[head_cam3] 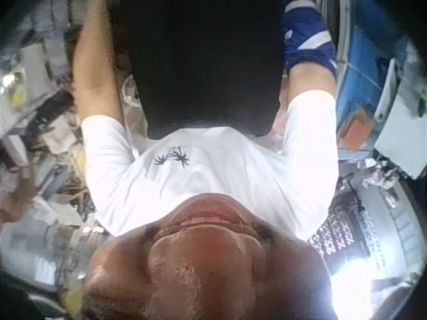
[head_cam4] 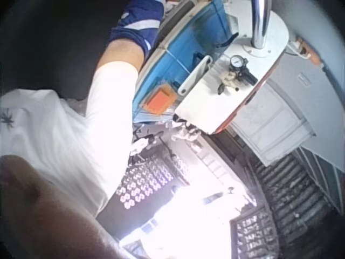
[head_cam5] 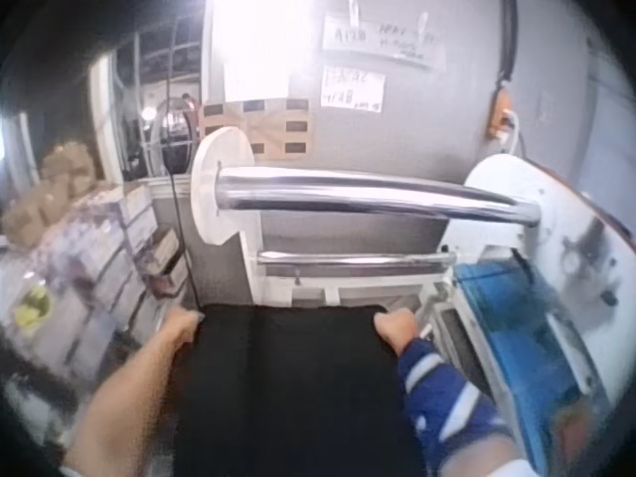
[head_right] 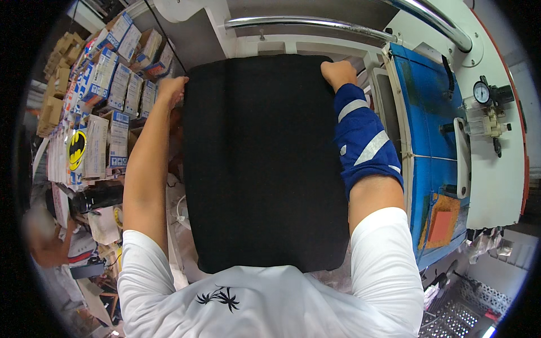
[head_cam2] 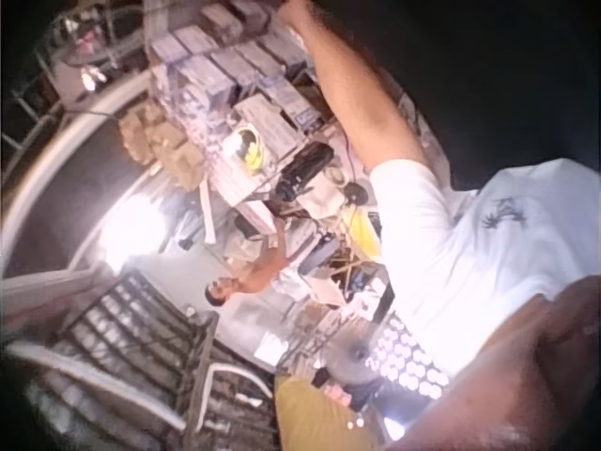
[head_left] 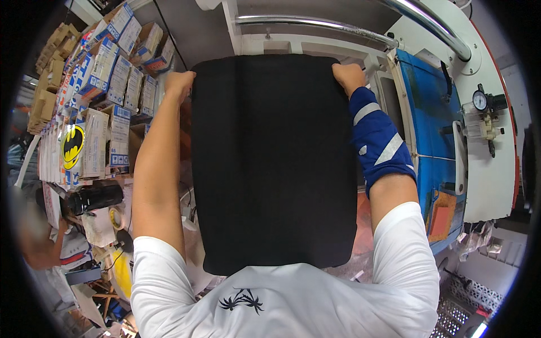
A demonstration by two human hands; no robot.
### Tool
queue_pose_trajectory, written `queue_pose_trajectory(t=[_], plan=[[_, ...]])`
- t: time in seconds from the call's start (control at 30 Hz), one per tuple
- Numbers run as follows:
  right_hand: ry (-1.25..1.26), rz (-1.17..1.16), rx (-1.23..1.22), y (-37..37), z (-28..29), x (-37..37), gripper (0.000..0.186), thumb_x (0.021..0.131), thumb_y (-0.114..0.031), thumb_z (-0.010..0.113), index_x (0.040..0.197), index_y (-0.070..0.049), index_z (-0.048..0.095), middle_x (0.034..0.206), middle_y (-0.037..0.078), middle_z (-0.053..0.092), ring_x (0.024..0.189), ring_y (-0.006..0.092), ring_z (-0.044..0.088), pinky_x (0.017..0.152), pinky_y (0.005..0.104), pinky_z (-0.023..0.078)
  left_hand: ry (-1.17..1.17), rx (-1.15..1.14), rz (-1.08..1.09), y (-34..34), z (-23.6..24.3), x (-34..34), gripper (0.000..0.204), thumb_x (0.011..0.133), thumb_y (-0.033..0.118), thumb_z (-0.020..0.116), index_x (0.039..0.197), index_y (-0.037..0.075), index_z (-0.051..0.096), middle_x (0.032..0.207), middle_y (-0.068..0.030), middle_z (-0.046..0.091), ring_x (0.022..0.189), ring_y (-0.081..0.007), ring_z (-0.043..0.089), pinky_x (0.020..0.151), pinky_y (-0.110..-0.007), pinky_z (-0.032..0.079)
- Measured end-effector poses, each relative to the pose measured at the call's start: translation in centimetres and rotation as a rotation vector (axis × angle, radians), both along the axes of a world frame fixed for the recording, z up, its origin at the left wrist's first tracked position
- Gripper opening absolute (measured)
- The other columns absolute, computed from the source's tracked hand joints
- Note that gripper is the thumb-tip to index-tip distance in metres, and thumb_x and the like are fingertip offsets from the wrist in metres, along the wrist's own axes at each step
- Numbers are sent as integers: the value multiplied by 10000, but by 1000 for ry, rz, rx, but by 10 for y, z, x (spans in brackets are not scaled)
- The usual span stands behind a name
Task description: The person places a black t-shirt on a heat press machine, aligns a small logo, and operates the press. They then flip the shirt, align a large graphic transfer, and press it again. Finally, they remove the finished shirt and place it on a chair.
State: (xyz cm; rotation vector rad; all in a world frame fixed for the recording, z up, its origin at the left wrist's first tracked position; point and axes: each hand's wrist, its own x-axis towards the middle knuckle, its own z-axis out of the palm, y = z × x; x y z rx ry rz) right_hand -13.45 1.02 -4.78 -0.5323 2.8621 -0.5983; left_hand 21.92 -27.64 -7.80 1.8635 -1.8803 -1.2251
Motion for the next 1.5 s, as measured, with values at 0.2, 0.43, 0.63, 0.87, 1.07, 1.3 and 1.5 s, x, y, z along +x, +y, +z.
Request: queue_pose_trajectory(t=[0.2, 0.43, 0.63, 0.87, 1.07, 1.3, 1.5], plan=[[11, -51, -145, -3, 2, -5, 411, 850, -294, 623, 1148, -42, 752, 1236, 245, 697, 1195, 410, 649, 1034, 441, 505, -130, -501, -12, 5, -1, -12, 398, 853, 376, 707, 1085, 65, 793, 1049, -182, 768, 1040, -390, 714, 942, -451, 540], [527, 696, -210, -21, -15, 85, 430, 915, -431, 643, 1150, -76, 699, 1157, 148, 671, 1149, 373, 594, 959, 542, 459, 242, -1011, -677, 90, 9, -65, 234, 924, 249, 668, 1063, 83, 757, 1083, -124, 715, 999, -356, 662, 883, -514, 521], [406, 668, -35, -44, -7, 125, 476, 919, -489, 623, 1150, -80, 700, 1188, 145, 672, 1159, 356, 590, 1003, 548, 409, -56, -896, -716, 127, 4, -98, 257, 929, 299, 639, 1100, 112, 686, 1077, -90, 683, 1065, -339, 621, 902, -542, 448], [540, 571, -124, 60, -9, 139, 601, 966, -478, 604, 1406, -71, 566, 1495, 205, 494, 1429, 414, 398, 1174, 600, 289, 39, -1021, -667, 174, 23, -4, 443, 952, 206, 653, 1372, 86, 586, 1413, -130, 561, 1344, -343, 492, 1186, -579, 287], [131, 332, 37, 300, -2, 265, 752, 1014, -496, 564, 1581, -51, 351, 1595, 255, 368, 1455, 453, 374, 1199, 528, 310, -38, -586, -433, 326, -2, 174, 610, 1022, 325, 583, 1553, 71, 419, 1618, -230, 337, 1486, -433, 318, 1208, -494, 286], [-1187, -253, -790, 404, -72, 224, 435, 1035, -338, 626, 1273, 24, 668, 1270, 138, 696, 1174, 244, 643, 1048, 337, 486, 456, 752, -103, 309, -77, 299, 470, 1051, 429, 578, 1298, 32, 630, 1238, -76, 707, 1130, -196, 676, 965, -309, 538], [-1052, -388, -1156, 444, -68, 217, 268, 992, -188, 696, 1155, 24, 695, 1198, 132, 708, 1130, 243, 657, 1032, 375, 503, 808, 546, 58, 315, -73, 356, 241, 1002, 260, 695, 1113, 48, 673, 1042, -40, 726, 895, -148, 690, 794, -311, 564]])
